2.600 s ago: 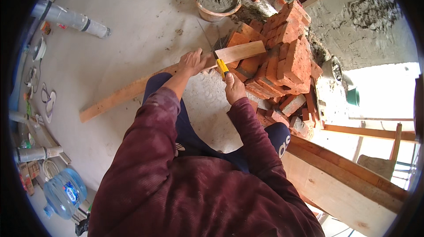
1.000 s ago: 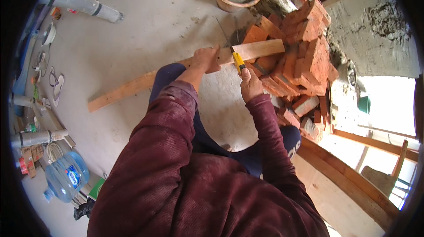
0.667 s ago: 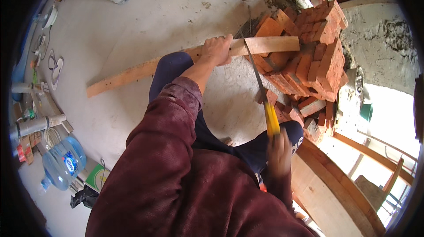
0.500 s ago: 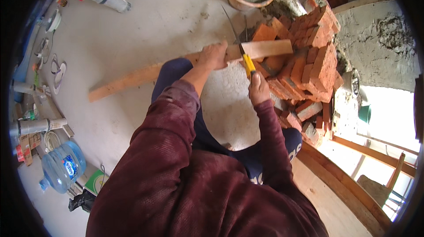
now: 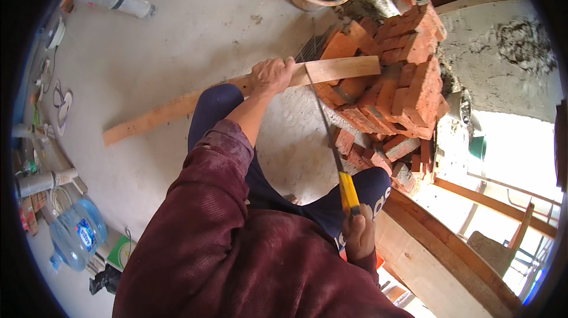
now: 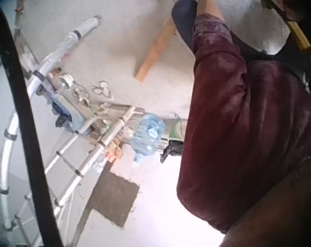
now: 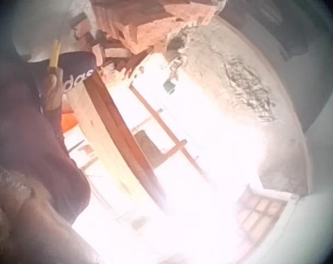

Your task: The person saws a wooden board held against a stack of bricks and then saws another piece of wood on the floor.

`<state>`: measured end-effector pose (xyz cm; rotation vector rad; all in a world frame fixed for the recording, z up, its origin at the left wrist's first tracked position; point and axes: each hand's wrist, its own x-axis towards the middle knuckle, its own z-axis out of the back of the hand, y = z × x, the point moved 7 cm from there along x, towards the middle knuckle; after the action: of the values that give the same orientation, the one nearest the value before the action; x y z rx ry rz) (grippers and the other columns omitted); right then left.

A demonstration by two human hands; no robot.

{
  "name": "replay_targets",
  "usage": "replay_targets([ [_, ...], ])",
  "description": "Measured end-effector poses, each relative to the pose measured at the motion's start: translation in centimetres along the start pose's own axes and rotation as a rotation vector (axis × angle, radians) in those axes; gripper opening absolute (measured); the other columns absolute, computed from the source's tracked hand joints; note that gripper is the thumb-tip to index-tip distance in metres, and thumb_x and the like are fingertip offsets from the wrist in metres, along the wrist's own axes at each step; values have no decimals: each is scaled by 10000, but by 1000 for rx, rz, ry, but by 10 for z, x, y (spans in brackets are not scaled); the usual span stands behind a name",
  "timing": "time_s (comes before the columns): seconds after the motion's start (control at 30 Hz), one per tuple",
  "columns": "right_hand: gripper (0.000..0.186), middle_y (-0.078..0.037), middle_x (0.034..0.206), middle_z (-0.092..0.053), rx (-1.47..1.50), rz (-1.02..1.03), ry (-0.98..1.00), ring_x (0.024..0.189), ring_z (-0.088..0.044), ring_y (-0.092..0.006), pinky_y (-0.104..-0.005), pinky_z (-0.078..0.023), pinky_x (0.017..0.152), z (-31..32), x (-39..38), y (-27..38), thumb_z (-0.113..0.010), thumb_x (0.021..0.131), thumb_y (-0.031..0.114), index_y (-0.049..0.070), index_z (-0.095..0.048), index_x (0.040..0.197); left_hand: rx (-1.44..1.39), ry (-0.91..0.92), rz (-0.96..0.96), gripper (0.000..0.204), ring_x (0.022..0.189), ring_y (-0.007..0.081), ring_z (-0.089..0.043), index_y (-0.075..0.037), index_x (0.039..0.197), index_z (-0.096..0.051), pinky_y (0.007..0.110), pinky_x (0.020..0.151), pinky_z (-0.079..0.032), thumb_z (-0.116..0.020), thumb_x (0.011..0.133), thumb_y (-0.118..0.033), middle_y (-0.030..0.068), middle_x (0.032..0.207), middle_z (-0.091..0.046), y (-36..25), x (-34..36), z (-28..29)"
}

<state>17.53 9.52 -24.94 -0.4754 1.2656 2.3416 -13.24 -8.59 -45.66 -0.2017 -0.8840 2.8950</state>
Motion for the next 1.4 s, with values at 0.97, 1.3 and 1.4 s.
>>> replay_targets([
  [0.97,554,-29,564,-457,144,451,-109,539,-511,-145,-326,-409,520,-88,220,-37,-306,1016,507,24,-576,1006,18,31,13,496,929,380,-642,-34,843,-710,498,844,-475,-351,908,-369,197,960,-687,-14,5,15],
  [1.3,231,-121,782,-541,24,-32,-1,660,-547,-249,-341,-443,597,-4,-28,-15,-432,971,162,-33,-557,970,19,17,99,519,849,379,-653,-25,793,-707,489,826,-469,-344,903,-379,209,860,-685,6,4,-5],
  [1.4,290,-167,806,-574,-136,142,-57,720,-576,-306,-373,-453,650,-19,45,3,-406,990,210,-33,-563,1011,10,-15,126,502,851,364,-657,-43,783,-706,483,817,-470,-346,907,-371,195,863,-688,13,6,-3],
])
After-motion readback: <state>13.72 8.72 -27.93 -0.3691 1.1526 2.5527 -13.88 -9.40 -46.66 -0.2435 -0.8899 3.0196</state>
